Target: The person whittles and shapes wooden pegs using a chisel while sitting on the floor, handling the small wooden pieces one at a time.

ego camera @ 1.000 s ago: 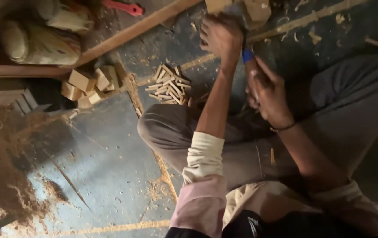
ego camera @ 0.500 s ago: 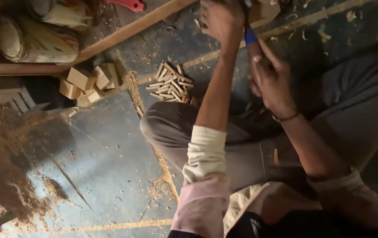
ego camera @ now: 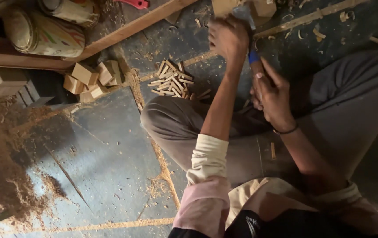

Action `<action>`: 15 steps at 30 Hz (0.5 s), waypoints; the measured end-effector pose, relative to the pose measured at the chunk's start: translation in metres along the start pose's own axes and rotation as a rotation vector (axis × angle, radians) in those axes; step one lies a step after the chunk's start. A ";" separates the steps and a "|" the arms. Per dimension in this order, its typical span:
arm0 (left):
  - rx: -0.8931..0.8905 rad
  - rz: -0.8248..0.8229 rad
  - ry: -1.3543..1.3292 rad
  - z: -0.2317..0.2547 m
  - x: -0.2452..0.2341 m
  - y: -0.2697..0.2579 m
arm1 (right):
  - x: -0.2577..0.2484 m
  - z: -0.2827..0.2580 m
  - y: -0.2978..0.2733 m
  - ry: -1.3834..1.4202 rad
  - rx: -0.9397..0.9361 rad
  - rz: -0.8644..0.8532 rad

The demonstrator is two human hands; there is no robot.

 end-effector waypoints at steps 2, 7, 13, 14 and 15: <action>0.038 0.022 -0.022 0.004 -0.001 0.006 | 0.001 -0.002 0.005 0.002 0.001 -0.002; -0.008 0.018 0.030 0.001 0.005 0.016 | 0.001 -0.004 0.012 0.000 -0.008 -0.018; 0.043 0.086 -0.025 -0.002 0.004 0.016 | 0.002 -0.006 0.012 0.005 -0.046 -0.049; 0.062 0.098 -0.049 -0.003 0.003 0.015 | 0.002 -0.005 0.011 0.007 -0.052 -0.054; 0.054 0.089 -0.025 -0.003 0.005 0.016 | 0.002 -0.006 0.011 0.007 -0.057 -0.061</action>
Point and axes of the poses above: each hand's wrist, its own y-axis towards the middle knuckle, its own x-axis out of the palm, z = x × y, the point moved 10 cm from there along y, towards the middle knuckle, and after that the axes turned 15 degrees about -z, right-handed, at the moved point
